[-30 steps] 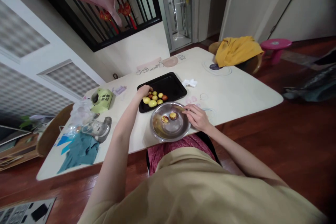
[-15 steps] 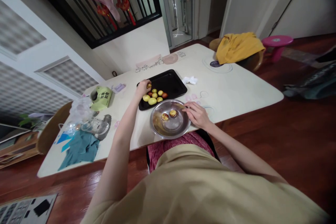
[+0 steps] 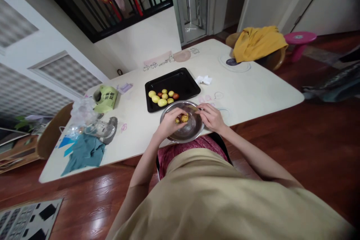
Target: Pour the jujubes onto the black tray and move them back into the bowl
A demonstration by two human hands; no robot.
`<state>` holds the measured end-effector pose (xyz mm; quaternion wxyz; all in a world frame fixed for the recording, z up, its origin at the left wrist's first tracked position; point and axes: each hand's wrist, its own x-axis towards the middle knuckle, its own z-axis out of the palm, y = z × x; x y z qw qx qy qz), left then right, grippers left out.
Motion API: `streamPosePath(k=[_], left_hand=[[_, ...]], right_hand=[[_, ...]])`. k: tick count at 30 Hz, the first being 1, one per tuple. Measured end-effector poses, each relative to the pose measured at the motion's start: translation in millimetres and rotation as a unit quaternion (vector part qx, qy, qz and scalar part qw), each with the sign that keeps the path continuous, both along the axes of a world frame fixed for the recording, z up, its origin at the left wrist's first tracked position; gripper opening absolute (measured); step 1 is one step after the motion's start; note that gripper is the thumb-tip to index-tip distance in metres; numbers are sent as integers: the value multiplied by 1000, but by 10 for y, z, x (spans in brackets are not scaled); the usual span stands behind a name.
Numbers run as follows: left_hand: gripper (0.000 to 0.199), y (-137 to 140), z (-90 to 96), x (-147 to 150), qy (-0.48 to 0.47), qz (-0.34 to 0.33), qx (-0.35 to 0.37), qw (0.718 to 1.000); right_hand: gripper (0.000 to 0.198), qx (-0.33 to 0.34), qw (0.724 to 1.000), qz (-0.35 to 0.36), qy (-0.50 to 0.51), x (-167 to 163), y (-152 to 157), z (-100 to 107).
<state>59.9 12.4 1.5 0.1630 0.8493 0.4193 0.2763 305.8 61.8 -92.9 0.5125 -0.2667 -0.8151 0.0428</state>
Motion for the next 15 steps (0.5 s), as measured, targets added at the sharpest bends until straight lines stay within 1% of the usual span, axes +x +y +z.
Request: streamPosePath(k=[5, 9, 12, 15], left_hand=[[30, 69, -142, 105, 51, -29, -35, 998], [33, 100, -214, 182, 87, -54, -61, 993], [32, 113, -242, 204, 91, -65, -62, 992], [34, 124, -255, 202, 98, -66, -47, 992]], right_hand=[[35, -4, 1000, 1, -7, 5, 1, 0], [36, 2, 1000, -9, -7, -4, -6, 10], [36, 12, 1000, -8, -2, -11, -10, 16], [35, 14, 1000, -6, 2, -13, -11, 18]])
